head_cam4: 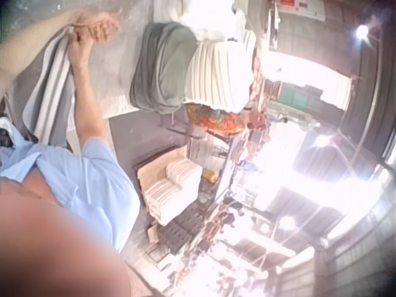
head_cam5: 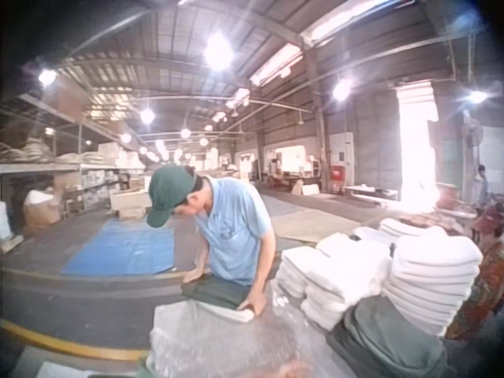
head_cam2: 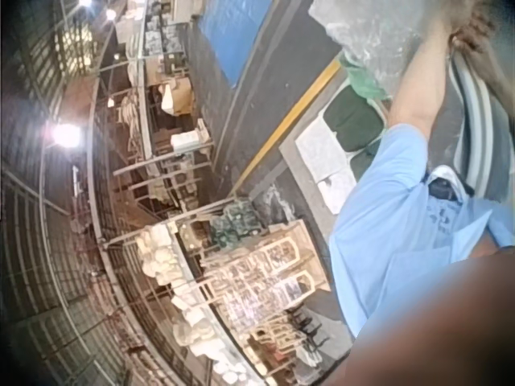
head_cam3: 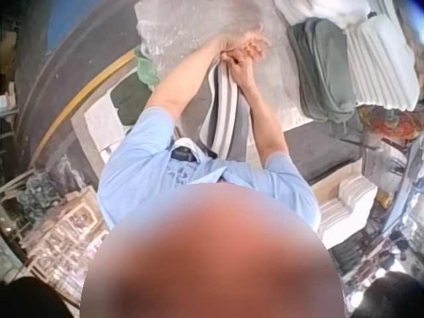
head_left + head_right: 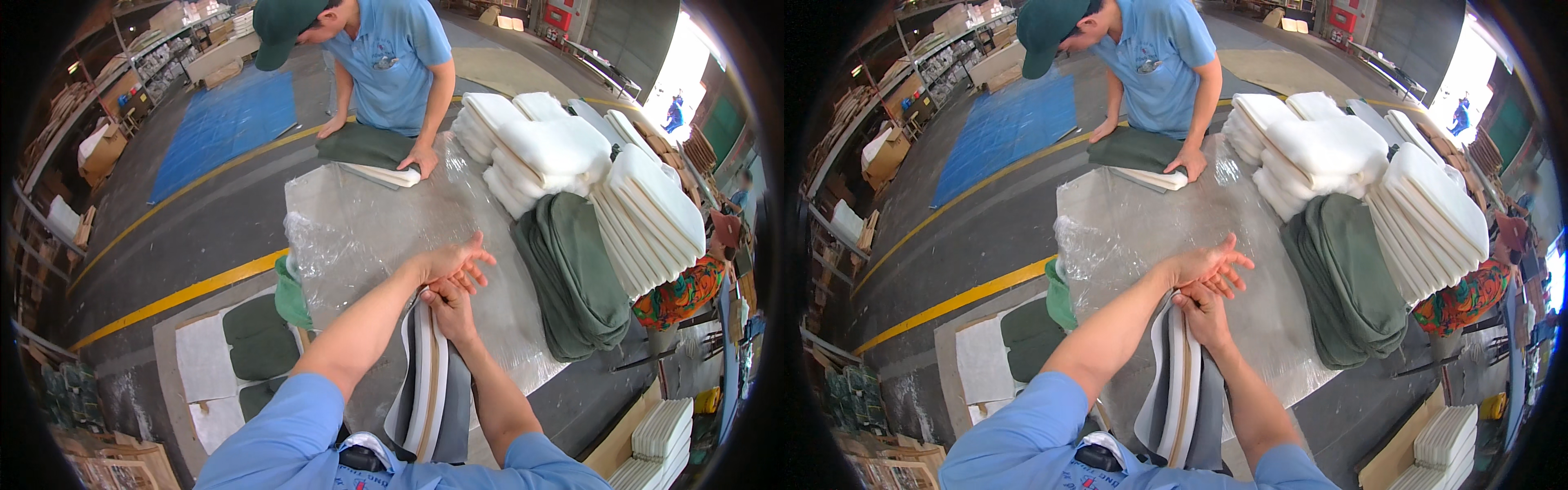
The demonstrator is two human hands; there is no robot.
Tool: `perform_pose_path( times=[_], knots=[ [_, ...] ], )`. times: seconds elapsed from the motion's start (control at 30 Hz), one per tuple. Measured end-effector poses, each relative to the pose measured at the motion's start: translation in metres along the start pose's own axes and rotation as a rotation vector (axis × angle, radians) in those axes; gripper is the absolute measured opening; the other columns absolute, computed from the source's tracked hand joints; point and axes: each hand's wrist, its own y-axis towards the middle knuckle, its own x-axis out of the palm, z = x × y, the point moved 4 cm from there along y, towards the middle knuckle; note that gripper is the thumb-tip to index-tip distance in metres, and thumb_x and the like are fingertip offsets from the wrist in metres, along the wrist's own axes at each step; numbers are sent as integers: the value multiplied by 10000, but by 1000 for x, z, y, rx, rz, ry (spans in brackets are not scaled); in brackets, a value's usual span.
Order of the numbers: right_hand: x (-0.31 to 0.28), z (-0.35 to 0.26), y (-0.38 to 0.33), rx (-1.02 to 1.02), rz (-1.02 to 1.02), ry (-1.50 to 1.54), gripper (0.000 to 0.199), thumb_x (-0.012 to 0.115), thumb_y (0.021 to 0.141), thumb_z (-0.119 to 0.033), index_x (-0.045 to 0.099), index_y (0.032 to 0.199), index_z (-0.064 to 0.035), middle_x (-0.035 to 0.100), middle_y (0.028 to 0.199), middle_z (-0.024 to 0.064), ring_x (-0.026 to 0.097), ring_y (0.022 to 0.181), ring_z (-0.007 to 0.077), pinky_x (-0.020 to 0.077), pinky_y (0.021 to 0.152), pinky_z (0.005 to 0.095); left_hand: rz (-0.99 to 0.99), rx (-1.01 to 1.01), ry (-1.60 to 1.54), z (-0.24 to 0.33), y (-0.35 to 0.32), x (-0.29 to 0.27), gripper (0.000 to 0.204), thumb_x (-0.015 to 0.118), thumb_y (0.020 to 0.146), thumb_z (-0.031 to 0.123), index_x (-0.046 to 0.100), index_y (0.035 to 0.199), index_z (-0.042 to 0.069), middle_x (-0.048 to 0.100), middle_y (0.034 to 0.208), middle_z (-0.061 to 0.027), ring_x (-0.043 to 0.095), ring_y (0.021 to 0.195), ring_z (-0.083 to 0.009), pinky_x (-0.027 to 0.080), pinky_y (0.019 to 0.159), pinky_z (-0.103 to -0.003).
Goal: The person inserts white foam inserts into green fabric covers, pulls the fabric over the foam, and places the finished cushions on a stack. The person repeats this process for multiple cushions.
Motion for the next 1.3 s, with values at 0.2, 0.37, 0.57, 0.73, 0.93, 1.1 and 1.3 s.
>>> perform_pose_path(
  times=[0.2, 0.37, 0.57, 0.73, 0.93, 1.1, 1.3],
  knots=[
    [-4, 0, -13, -76, 52, -12, 82, 724, 964, -51, 740, 1011, 14, 713, 903, 76, 616, 826, 165, 510, 798, 324, 40, 43, 21, -9, -2, 11, 1117, 263, 901, 963, 476, 1579, 101, 682, 1293, -221, 681, 1049, -274, 523, 1018, -413],
    [-17, 6, -26, -33, 108, -17, 64, 736, 943, -42, 730, 965, 18, 746, 957, 86, 675, 868, 194, 530, 815, 323, 182, 517, -372, -15, -6, 8, 804, 301, 1080, 692, 518, 1520, 56, 689, 1290, -219, 686, 1099, -304, 526, 1040, -429],
    [-23, -35, -39, -165, 127, 18, 63, 725, 954, -52, 728, 943, 10, 762, 996, 102, 716, 892, 216, 554, 820, 326, 876, 542, -761, -169, -58, -36, 529, 391, 1137, 454, 618, 1350, 26, 724, 1189, -164, 698, 1117, -283, 531, 1040, -451],
    [-42, -66, -59, -280, 161, -57, 63, 736, 951, -68, 733, 940, -6, 762, 996, 111, 733, 887, 237, 570, 787, 328, 452, 104, -726, -220, -18, 66, 525, 531, 1091, 474, 618, 1389, 50, 719, 1210, -95, 675, 1108, -169, 566, 953, -350],
    [-35, -92, -66, -343, 144, 5, 93, 747, 948, -86, 743, 935, 6, 755, 985, 135, 730, 869, 239, 572, 780, 329, 207, 0, -696, -211, -29, 107, 481, 535, 1085, 474, 649, 1292, 56, 706, 1122, -75, 661, 1027, -157, 550, 908, -338],
    [-35, -85, -61, -315, 197, 13, 287, 715, 1016, -262, 734, 897, -2, 742, 931, 138, 720, 848, 237, 564, 761, 336, 371, 28, -772, -224, -24, 102, 455, 538, 1080, 475, 675, 1211, 61, 696, 1050, -59, 650, 960, -148, 538, 870, -329],
    [-40, -76, -51, -331, 175, 60, 226, 736, 991, -217, 748, 914, -5, 754, 957, 138, 725, 841, 242, 566, 740, 335, 715, 83, -715, -215, 1, 45, 442, 542, 1074, 476, 706, 1113, 66, 683, 962, -39, 636, 880, -136, 522, 825, -317]
  ],
)
